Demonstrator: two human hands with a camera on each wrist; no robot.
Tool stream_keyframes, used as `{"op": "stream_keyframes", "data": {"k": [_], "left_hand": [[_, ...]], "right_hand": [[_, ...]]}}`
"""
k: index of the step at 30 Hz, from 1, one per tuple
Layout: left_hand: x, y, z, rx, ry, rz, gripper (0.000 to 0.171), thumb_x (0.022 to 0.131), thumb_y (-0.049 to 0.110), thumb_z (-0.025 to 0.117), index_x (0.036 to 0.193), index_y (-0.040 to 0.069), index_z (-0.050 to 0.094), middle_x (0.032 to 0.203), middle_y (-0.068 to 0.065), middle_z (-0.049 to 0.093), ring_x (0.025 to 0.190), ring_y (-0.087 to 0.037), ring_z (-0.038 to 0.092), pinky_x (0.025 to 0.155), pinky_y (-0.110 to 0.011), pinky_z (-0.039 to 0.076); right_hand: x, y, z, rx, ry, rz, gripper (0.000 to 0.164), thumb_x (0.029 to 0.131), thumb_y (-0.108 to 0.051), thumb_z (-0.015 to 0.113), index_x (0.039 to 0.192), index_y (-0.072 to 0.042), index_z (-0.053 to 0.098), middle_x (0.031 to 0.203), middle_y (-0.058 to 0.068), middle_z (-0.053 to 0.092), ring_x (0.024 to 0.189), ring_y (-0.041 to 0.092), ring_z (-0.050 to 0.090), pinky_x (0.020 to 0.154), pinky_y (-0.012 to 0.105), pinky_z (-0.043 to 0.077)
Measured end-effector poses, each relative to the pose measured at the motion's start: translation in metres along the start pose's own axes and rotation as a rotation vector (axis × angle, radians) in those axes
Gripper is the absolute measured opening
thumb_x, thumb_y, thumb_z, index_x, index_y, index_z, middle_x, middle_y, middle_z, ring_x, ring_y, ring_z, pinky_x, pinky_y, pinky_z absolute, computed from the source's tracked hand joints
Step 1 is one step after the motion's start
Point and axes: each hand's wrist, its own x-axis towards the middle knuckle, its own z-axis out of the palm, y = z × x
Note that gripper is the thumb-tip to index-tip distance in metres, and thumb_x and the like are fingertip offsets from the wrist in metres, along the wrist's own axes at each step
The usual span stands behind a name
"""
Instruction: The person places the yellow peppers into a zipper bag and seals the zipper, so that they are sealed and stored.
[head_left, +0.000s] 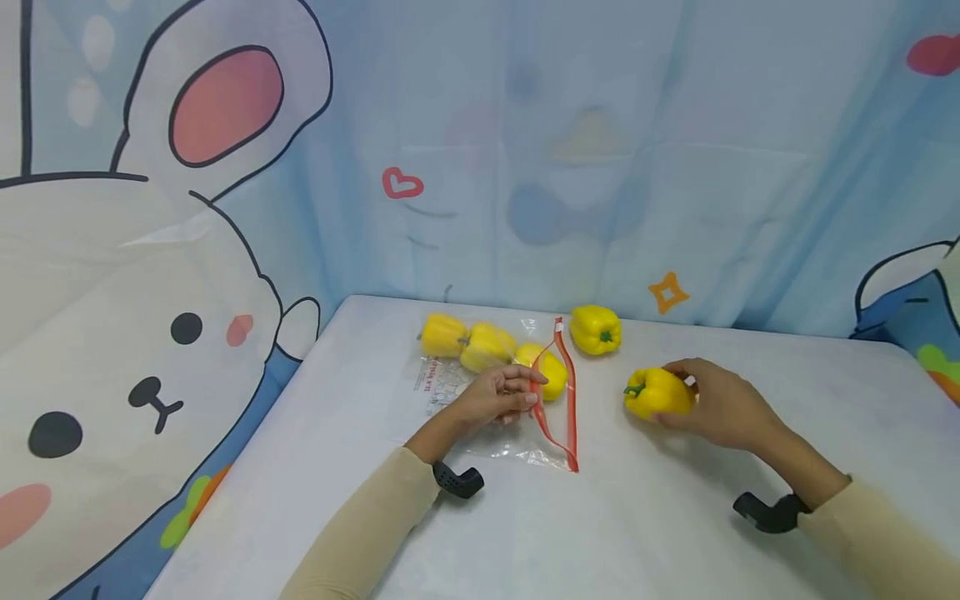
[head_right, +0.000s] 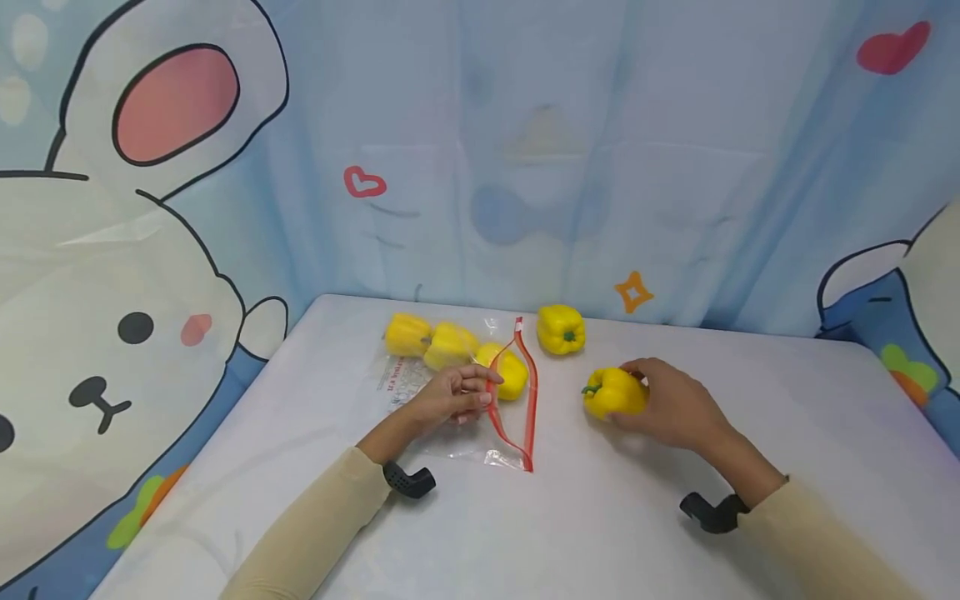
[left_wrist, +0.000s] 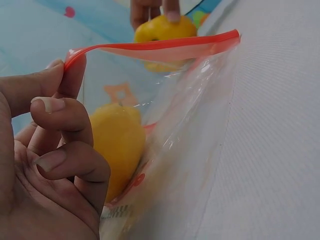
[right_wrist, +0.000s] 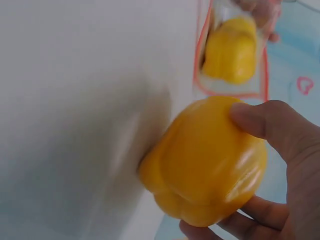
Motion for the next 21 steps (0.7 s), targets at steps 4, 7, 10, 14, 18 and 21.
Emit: {"op": "stream_keyframes", "data": {"k": [4,7,10,14,18,21], "left_hand": [[-0.001,0.0,-0.001,-0.006,0.004,-0.001,0.033,0.097,0.005,0.059,0.128,-0.004,0.054,0.078,0.004,0.063,0.049,-0.01,0.041,0.044,-0.021,0.029],[-0.002,-0.001,-0.002,-0.012,0.009,-0.004,0.032,0.097,0.004,0.059,0.128,-0.003,0.054,0.078,0.005,0.063,0.049,-0.009,0.041,0.044,-0.021,0.029],[-0.002,-0.002,-0.002,-0.009,0.009,-0.007,0.031,0.097,0.005,0.059,0.127,-0.002,0.054,0.078,0.007,0.064,0.049,-0.009,0.041,0.044,-0.02,0.029],[-0.001,-0.001,-0.001,-0.003,0.005,-0.002,0.03,0.097,0.005,0.059,0.127,-0.001,0.055,0.077,0.008,0.064,0.049,-0.009,0.041,0.044,-0.019,0.03],[0.0,0.0,0.0,0.001,-0.006,0.008,0.031,0.097,0.005,0.059,0.127,-0.002,0.054,0.078,0.007,0.064,0.048,-0.009,0.041,0.044,-0.02,0.03],[0.0,-0.001,0.0,-0.006,-0.009,0.012,0.031,0.097,0.004,0.058,0.127,-0.003,0.054,0.078,0.005,0.064,0.049,-0.009,0.041,0.044,-0.021,0.03]], "right_hand": [[-0.025,-0.019,0.004,0.0,-0.026,-0.059,0.081,0.07,-0.056,0.083,0.129,-0.007,0.059,0.119,0.012,0.065,0.094,0.023,0.059,0.075,0.039,0.051],[-0.039,-0.031,0.007,0.021,-0.05,-0.099,0.077,0.069,-0.055,0.084,0.13,-0.012,0.061,0.119,0.004,0.065,0.094,0.018,0.057,0.078,0.037,0.05],[-0.048,-0.036,0.012,0.057,-0.042,-0.126,0.074,0.071,-0.05,0.084,0.132,-0.015,0.06,0.122,0.001,0.064,0.096,0.016,0.056,0.082,0.04,0.051],[-0.054,-0.033,0.022,0.174,-0.003,-0.107,0.078,0.075,-0.048,0.082,0.138,-0.013,0.053,0.131,0.011,0.06,0.103,0.023,0.056,0.085,0.046,0.055],[-0.06,-0.024,0.028,0.332,-0.016,-0.042,0.084,0.08,-0.049,0.078,0.145,-0.011,0.041,0.143,0.02,0.048,0.119,0.042,0.055,0.083,0.041,0.058],[-0.063,-0.019,0.031,0.409,-0.041,-0.011,0.082,0.083,-0.043,0.076,0.147,-0.009,0.037,0.146,0.023,0.043,0.125,0.048,0.051,0.082,0.038,0.058]]}}
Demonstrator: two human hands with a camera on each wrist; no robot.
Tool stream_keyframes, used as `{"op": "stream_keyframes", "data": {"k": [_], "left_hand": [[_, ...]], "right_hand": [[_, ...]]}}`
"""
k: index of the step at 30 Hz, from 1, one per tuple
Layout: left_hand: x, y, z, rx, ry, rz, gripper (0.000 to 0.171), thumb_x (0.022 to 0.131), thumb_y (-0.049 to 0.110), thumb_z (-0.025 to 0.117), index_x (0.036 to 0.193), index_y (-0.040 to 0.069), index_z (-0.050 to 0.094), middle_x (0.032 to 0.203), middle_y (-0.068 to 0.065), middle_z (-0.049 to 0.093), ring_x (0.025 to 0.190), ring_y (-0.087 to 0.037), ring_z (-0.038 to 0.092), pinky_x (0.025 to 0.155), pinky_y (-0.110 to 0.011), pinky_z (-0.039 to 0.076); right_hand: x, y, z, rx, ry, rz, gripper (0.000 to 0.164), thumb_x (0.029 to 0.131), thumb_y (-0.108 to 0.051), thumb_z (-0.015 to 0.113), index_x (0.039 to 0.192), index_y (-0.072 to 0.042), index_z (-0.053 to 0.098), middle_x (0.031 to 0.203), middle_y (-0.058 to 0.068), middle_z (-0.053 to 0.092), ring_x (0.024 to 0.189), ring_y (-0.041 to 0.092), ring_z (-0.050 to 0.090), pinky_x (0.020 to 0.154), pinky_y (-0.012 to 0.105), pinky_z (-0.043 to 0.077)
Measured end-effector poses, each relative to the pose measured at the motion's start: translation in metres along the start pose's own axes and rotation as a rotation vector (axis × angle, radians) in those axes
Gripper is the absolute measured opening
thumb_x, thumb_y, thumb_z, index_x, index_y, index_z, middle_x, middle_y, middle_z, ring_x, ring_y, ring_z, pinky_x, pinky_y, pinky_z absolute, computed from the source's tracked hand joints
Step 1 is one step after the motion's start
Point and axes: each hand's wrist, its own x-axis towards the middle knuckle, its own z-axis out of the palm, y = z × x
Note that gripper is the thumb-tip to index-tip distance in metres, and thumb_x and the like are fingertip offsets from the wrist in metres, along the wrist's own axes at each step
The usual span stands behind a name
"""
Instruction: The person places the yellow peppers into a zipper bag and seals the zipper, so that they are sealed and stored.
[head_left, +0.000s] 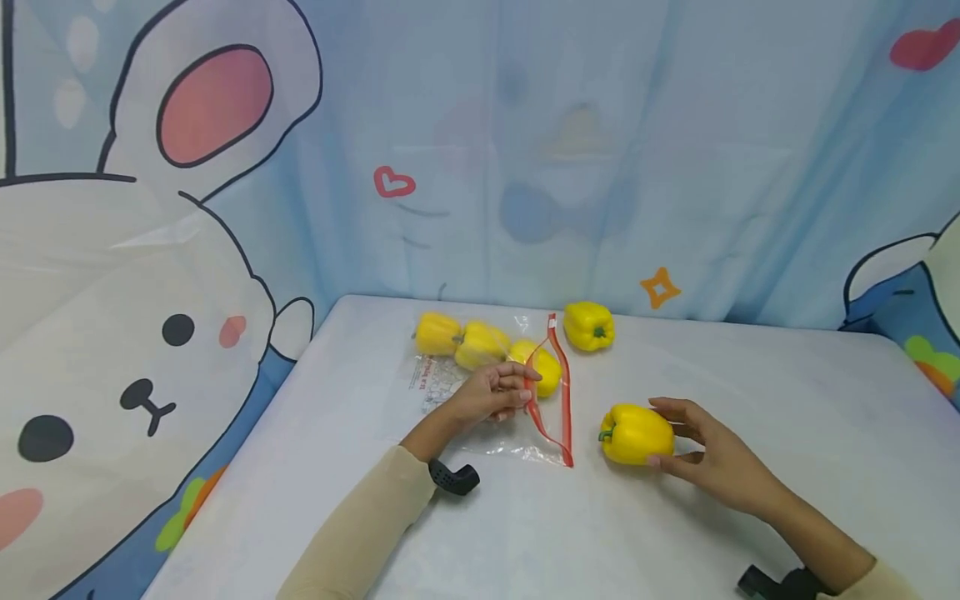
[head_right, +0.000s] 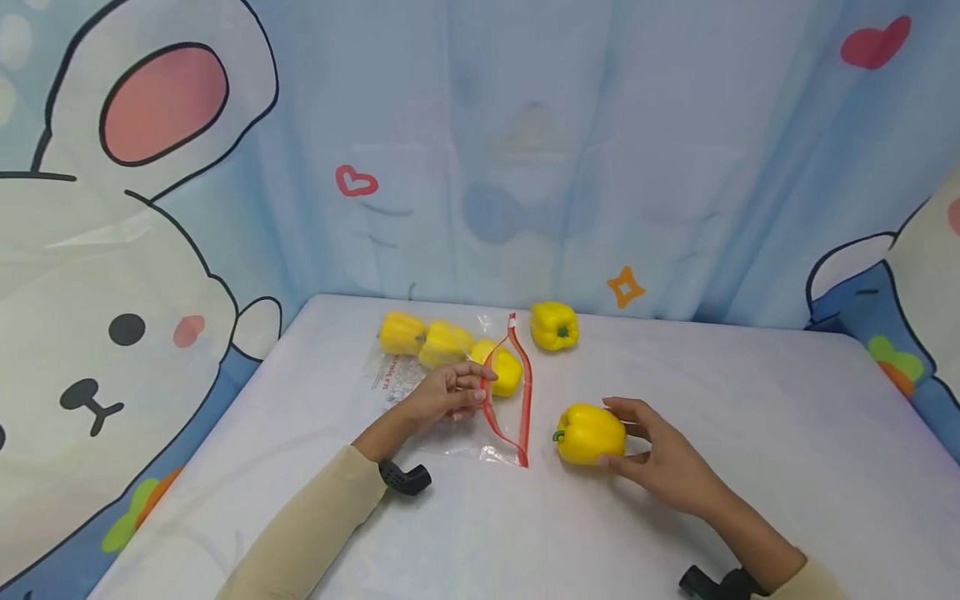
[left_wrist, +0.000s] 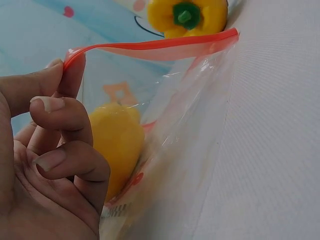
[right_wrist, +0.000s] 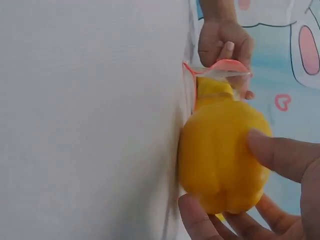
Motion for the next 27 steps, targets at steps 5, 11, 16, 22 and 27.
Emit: {"op": "stream_keyframes", "data": {"k": [5,11,16,22,27], "left_hand": [[-0.001,0.003,0.001,0.007,0.004,0.008,0.031,0.097,0.002,0.057,0.128,-0.005,0.053,0.078,0.004,0.063,0.048,-0.008,0.041,0.044,-0.021,0.029],[-0.001,0.003,0.003,0.002,0.009,0.004,0.032,0.097,0.002,0.058,0.128,-0.006,0.054,0.077,0.003,0.063,0.047,-0.008,0.041,0.044,-0.021,0.028],[-0.001,0.002,0.003,0.006,0.01,0.005,0.031,0.097,0.002,0.058,0.128,-0.005,0.054,0.076,0.004,0.063,0.047,-0.008,0.041,0.043,-0.021,0.029],[0.0,0.001,0.002,0.01,0.009,0.006,0.031,0.097,0.003,0.058,0.127,-0.005,0.054,0.077,0.005,0.064,0.048,-0.009,0.042,0.044,-0.021,0.03],[-0.001,0.002,0.002,0.008,0.009,0.006,0.031,0.097,0.004,0.059,0.127,-0.003,0.055,0.078,0.005,0.063,0.049,-0.01,0.041,0.044,-0.021,0.03]], "right_hand": [[-0.002,0.006,0.003,0.086,0.01,0.022,0.073,0.088,-0.035,0.074,0.145,-0.005,0.041,0.139,0.023,0.05,0.124,0.046,0.053,0.084,0.038,0.058],[-0.004,0.007,0.011,0.112,0.061,0.08,0.072,0.087,-0.039,0.074,0.144,-0.008,0.043,0.141,0.021,0.05,0.124,0.044,0.053,0.087,0.039,0.057],[-0.003,-0.002,0.02,0.082,0.117,0.136,0.08,0.082,-0.045,0.078,0.142,-0.006,0.042,0.139,0.025,0.05,0.122,0.046,0.055,0.085,0.043,0.058],[-0.001,-0.006,0.026,0.069,0.168,0.116,0.077,0.083,-0.045,0.077,0.141,-0.006,0.044,0.137,0.023,0.052,0.117,0.045,0.059,0.081,0.038,0.059],[0.0,-0.007,0.027,0.044,0.194,0.078,0.075,0.084,-0.041,0.077,0.141,-0.005,0.046,0.138,0.022,0.052,0.115,0.044,0.06,0.085,0.043,0.058]]}}
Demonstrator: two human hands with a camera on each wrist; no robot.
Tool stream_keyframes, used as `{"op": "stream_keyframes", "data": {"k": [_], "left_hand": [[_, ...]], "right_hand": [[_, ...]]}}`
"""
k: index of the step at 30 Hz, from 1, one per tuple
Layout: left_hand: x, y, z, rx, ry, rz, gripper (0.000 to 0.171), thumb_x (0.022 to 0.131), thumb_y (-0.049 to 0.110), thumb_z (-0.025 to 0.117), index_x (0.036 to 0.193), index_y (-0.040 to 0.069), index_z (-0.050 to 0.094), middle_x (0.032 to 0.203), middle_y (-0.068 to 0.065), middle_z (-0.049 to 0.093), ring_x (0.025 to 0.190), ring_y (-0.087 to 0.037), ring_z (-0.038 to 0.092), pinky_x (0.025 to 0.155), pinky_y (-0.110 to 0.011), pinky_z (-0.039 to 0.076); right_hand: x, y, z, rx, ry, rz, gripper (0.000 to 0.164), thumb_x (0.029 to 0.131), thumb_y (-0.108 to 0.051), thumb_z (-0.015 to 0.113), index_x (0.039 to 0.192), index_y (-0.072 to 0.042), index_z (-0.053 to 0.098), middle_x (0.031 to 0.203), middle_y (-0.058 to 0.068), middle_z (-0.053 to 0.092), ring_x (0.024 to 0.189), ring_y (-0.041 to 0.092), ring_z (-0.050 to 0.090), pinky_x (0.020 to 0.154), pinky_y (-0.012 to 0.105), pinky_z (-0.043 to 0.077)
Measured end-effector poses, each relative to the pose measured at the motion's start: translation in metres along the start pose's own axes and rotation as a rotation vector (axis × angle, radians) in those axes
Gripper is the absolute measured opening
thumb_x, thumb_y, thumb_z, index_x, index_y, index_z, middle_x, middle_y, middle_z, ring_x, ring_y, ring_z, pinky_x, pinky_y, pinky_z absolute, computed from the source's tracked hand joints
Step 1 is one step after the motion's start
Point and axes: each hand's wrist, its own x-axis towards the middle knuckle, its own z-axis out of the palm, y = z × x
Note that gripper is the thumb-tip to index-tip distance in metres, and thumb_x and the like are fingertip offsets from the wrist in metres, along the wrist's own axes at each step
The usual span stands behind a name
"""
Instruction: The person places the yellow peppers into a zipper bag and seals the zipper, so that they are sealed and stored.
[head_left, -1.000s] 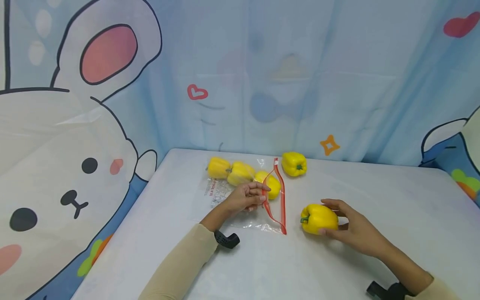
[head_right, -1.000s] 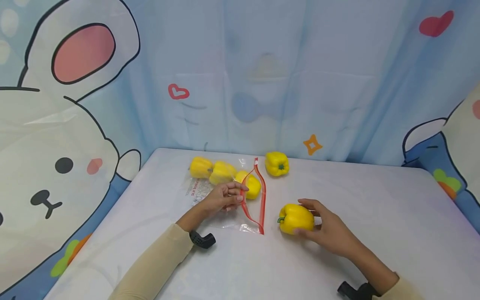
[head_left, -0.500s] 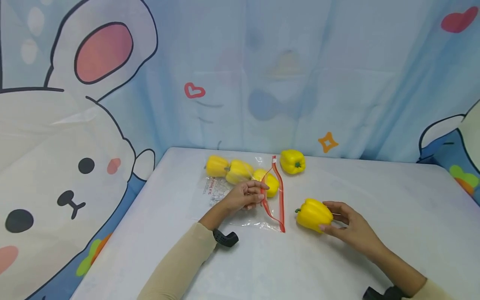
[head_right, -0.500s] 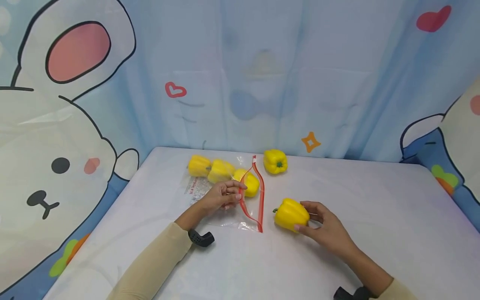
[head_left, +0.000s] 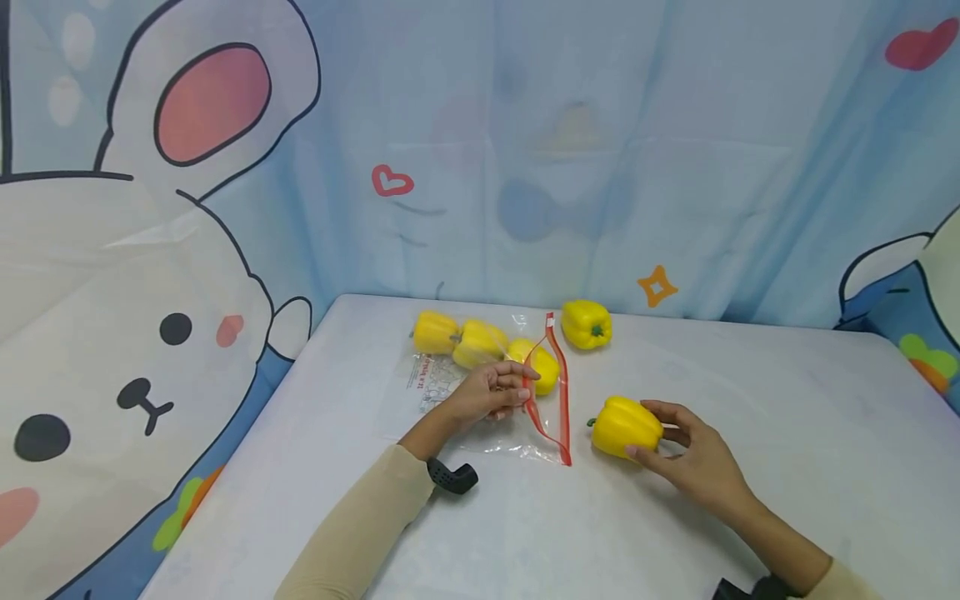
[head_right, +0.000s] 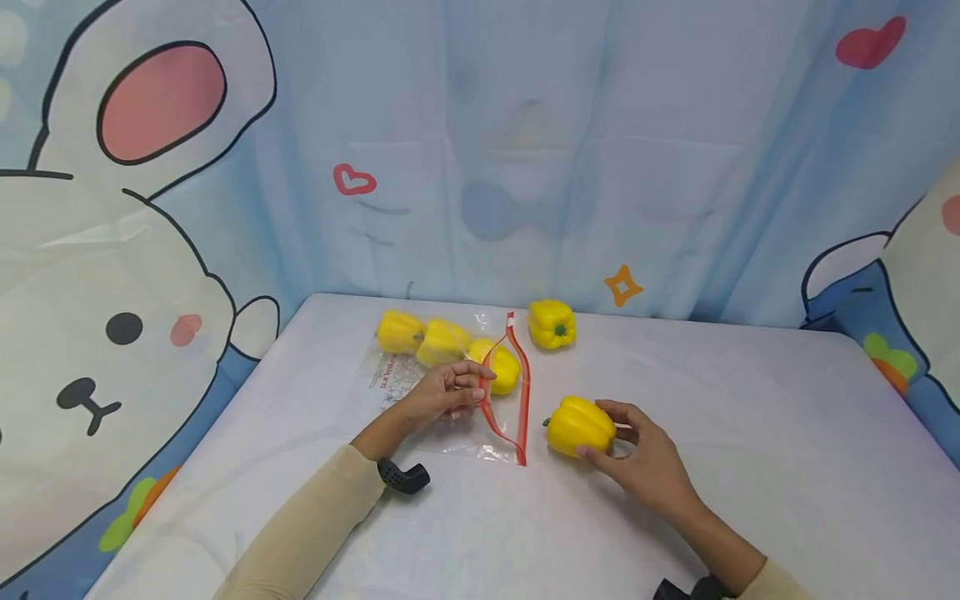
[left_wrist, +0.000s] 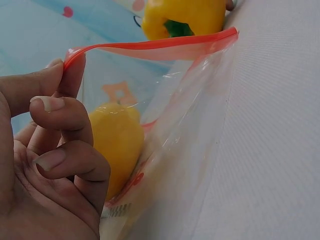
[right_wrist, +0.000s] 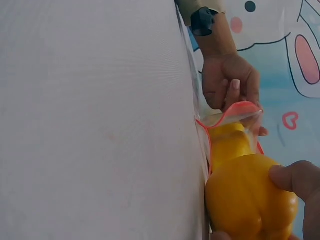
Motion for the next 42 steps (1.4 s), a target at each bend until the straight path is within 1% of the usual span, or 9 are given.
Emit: {"op": "stream_keyframes", "data": {"k": [7,10,12,17,22,27,35,38,42], "left_hand": [[0.0,0.001,0.001,0.003,0.007,-0.011,0.031,0.097,0.005,0.06,0.126,-0.003,0.055,0.077,0.006,0.064,0.049,-0.01,0.042,0.044,-0.021,0.03],[0.0,0.001,0.001,0.002,0.007,-0.014,0.031,0.097,0.005,0.06,0.127,-0.003,0.055,0.076,0.007,0.064,0.049,-0.01,0.042,0.044,-0.021,0.03],[0.0,0.001,0.001,0.003,0.007,-0.015,0.031,0.097,0.006,0.06,0.127,-0.003,0.055,0.076,0.007,0.064,0.049,-0.01,0.042,0.044,-0.021,0.03],[0.0,0.0,0.001,0.005,0.007,-0.018,0.031,0.097,0.005,0.06,0.127,-0.003,0.055,0.077,0.005,0.064,0.049,-0.009,0.042,0.044,-0.021,0.03],[-0.001,0.0,0.0,0.003,0.005,-0.022,0.032,0.097,0.006,0.06,0.127,-0.003,0.055,0.078,0.005,0.065,0.048,-0.009,0.041,0.044,-0.021,0.029],[-0.001,0.001,0.001,-0.003,-0.007,-0.009,0.031,0.097,0.006,0.06,0.127,-0.002,0.055,0.079,0.005,0.065,0.049,-0.01,0.041,0.044,-0.021,0.029],[0.0,-0.002,0.0,-0.012,-0.02,-0.006,0.028,0.096,0.005,0.06,0.122,-0.003,0.054,0.08,0.007,0.066,0.049,-0.009,0.042,0.045,-0.021,0.032],[-0.001,0.001,0.0,-0.015,-0.013,-0.008,0.025,0.096,0.004,0.06,0.119,-0.003,0.054,0.081,0.006,0.066,0.05,-0.009,0.042,0.046,-0.021,0.033],[-0.003,0.005,-0.001,-0.019,-0.013,0.008,0.021,0.096,0.001,0.058,0.116,-0.003,0.054,0.081,0.005,0.067,0.05,-0.009,0.043,0.047,-0.02,0.036]], "right_hand": [[0.005,-0.005,0.004,-0.035,0.041,-0.045,0.073,0.082,-0.037,0.08,0.14,-0.005,0.049,0.139,0.022,0.053,0.115,0.045,0.057,0.095,0.064,0.046],[0.008,-0.009,0.007,-0.016,0.073,-0.064,0.071,0.083,-0.035,0.08,0.139,-0.004,0.049,0.139,0.02,0.053,0.114,0.041,0.057,0.096,0.061,0.047],[0.012,-0.012,0.009,0.063,0.09,-0.063,0.07,0.085,-0.033,0.078,0.14,-0.005,0.048,0.141,0.017,0.052,0.114,0.033,0.057,0.092,0.05,0.054],[0.023,-0.027,0.02,0.536,0.089,0.063,0.073,0.09,-0.03,0.073,0.15,-0.009,0.037,0.143,0.006,0.045,0.108,0.004,0.058,0.074,0.029,0.059],[0.037,-0.047,0.034,1.058,0.084,0.275,0.075,0.091,-0.031,0.069,0.154,-0.018,0.03,0.134,-0.008,0.046,0.11,0.003,0.06,0.083,0.029,0.057],[0.046,-0.055,0.049,1.245,0.034,0.359,0.069,0.094,-0.036,0.065,0.151,-0.018,0.03,0.137,-0.006,0.043,0.117,0.011,0.058,0.096,0.034,0.051],[0.047,-0.049,0.066,1.122,0.015,0.368,0.067,0.096,-0.034,0.064,0.149,-0.015,0.029,0.14,-0.002,0.043,0.109,0.008,0.063,0.093,0.037,0.054],[0.047,-0.046,0.069,0.993,0.045,0.284,0.062,0.095,-0.026,0.066,0.146,-0.014,0.033,0.138,0.0,0.045,0.107,0.007,0.061,0.087,0.032,0.057],[0.046,-0.039,0.071,0.668,0.095,0.063,0.062,0.091,-0.019,0.071,0.142,-0.008,0.037,0.136,0.009,0.046,0.105,0.005,0.056,0.088,0.015,0.052]]}}
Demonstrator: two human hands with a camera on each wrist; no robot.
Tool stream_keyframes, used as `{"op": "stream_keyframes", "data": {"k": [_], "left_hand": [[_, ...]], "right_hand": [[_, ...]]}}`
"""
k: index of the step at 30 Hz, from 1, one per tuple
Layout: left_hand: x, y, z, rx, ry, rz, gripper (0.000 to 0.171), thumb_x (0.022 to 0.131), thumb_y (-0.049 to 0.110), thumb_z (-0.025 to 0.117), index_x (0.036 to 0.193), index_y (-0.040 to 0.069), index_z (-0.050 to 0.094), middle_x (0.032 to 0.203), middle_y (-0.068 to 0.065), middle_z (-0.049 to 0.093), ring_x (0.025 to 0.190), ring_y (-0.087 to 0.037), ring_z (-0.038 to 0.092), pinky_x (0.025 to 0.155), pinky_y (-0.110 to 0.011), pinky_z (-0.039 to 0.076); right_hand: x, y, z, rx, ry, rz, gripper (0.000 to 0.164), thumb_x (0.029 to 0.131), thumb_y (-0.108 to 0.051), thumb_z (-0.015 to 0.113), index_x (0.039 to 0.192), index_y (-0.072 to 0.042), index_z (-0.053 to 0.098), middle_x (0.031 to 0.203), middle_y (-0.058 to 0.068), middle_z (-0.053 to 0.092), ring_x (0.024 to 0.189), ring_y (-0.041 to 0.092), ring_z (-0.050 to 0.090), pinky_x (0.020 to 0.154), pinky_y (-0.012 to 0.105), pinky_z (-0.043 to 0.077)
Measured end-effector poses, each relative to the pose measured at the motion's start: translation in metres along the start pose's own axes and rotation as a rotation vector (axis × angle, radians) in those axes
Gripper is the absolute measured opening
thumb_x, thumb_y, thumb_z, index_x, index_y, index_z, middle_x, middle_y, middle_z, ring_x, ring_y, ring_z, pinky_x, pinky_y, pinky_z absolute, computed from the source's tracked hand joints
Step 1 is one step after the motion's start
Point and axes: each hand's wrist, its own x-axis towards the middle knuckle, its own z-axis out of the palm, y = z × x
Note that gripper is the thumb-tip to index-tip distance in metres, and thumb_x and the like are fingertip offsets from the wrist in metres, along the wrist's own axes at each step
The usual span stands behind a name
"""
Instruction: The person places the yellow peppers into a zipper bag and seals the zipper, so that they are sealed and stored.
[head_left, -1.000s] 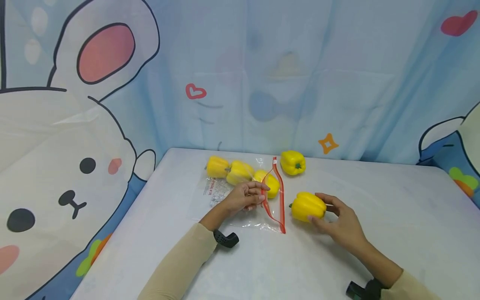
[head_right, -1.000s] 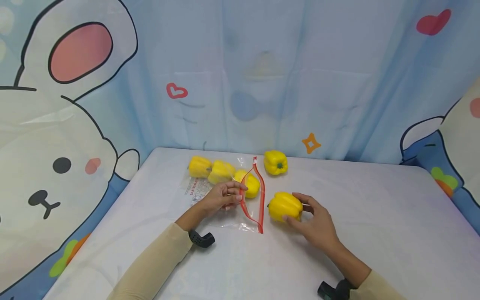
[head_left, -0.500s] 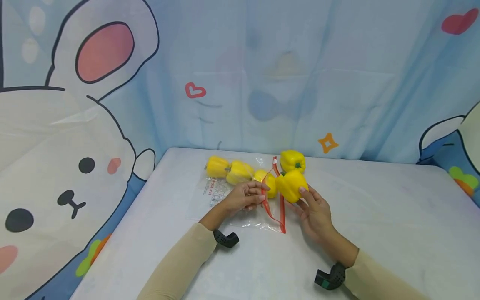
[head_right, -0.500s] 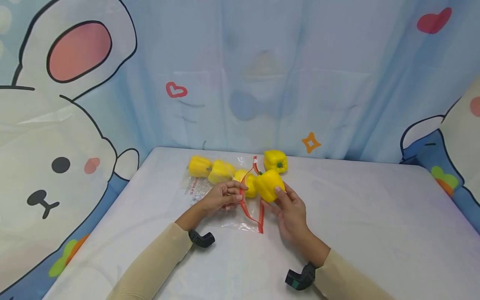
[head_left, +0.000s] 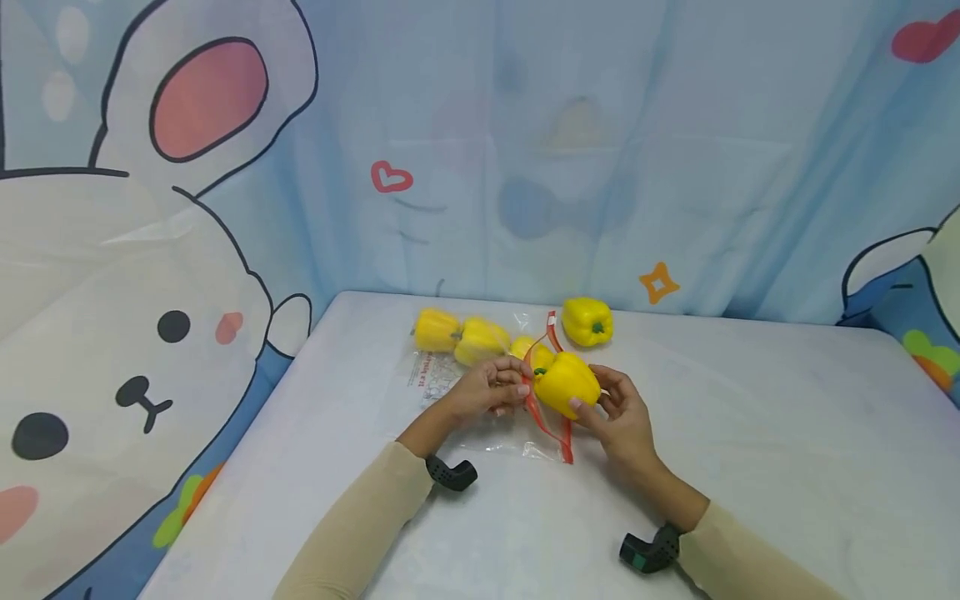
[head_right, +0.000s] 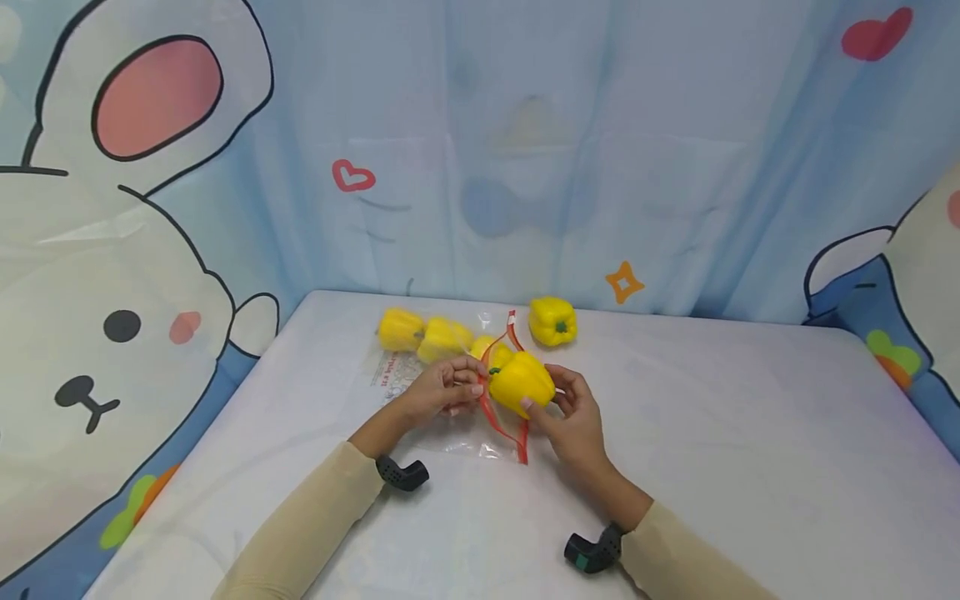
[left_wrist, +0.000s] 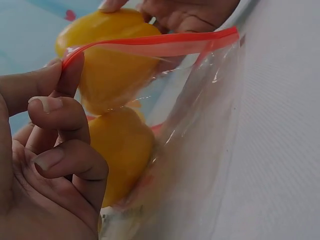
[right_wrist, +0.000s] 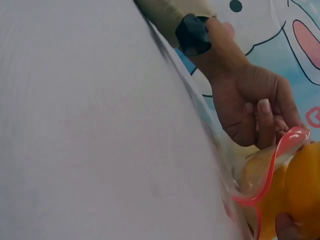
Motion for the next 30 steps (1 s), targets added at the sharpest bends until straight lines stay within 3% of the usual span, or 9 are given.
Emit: {"op": "stream_keyframes", "data": {"k": [3,6,12,18,25,30], "left_hand": [[-0.001,0.003,-0.001,-0.006,-0.003,0.017,0.018,0.096,0.0,0.057,0.114,-0.003,0.054,0.081,0.005,0.068,0.05,-0.008,0.044,0.048,-0.019,0.037],[-0.001,0.005,-0.003,0.003,-0.01,0.031,0.017,0.097,0.001,0.056,0.114,-0.002,0.054,0.081,0.006,0.068,0.05,-0.007,0.044,0.048,-0.019,0.037],[-0.003,0.003,-0.005,-0.016,-0.017,0.051,0.017,0.096,-0.002,0.054,0.114,-0.002,0.054,0.08,0.0,0.065,0.048,-0.007,0.041,0.047,-0.021,0.034],[-0.004,0.004,-0.003,-0.006,-0.022,0.034,0.017,0.096,-0.001,0.056,0.113,-0.002,0.054,0.081,-0.002,0.064,0.05,-0.007,0.042,0.048,-0.021,0.035],[-0.003,0.007,-0.002,0.008,-0.007,0.011,0.016,0.097,-0.001,0.055,0.113,-0.002,0.054,0.081,0.004,0.066,0.05,-0.007,0.041,0.048,-0.021,0.035],[-0.002,0.007,-0.001,-0.003,-0.006,0.008,0.016,0.097,0.0,0.055,0.112,-0.001,0.054,0.081,0.008,0.067,0.051,-0.006,0.042,0.048,-0.019,0.036]], "right_hand": [[0.001,0.004,-0.003,-0.152,-0.015,-0.158,0.062,0.089,-0.016,0.074,0.139,-0.001,0.039,0.136,0.015,0.047,0.107,0.002,0.053,0.094,0.005,0.042],[0.002,0.006,-0.006,-0.157,-0.051,-0.221,0.061,0.087,-0.01,0.074,0.137,0.001,0.04,0.138,0.017,0.048,0.11,0.001,0.052,0.098,0.004,0.038],[0.003,0.009,-0.008,-0.179,-0.156,-0.197,0.063,0.086,-0.011,0.075,0.137,0.001,0.041,0.14,0.017,0.046,0.116,0.004,0.051,0.098,0.004,0.038],[0.003,0.014,-0.009,-0.211,-0.226,-0.164,0.064,0.084,-0.014,0.079,0.137,-0.004,0.045,0.14,0.014,0.049,0.119,0.02,0.054,0.092,0.013,0.048],[0.004,0.017,-0.011,-0.239,-0.235,-0.246,0.061,0.082,-0.016,0.08,0.136,-0.009,0.052,0.143,0.01,0.053,0.121,0.014,0.056,0.099,0.016,0.047],[0.004,0.018,-0.013,-0.263,-0.244,-0.278,0.055,0.086,-0.013,0.076,0.137,-0.008,0.056,0.143,0.013,0.053,0.122,0.023,0.058,0.101,0.02,0.047]]}}
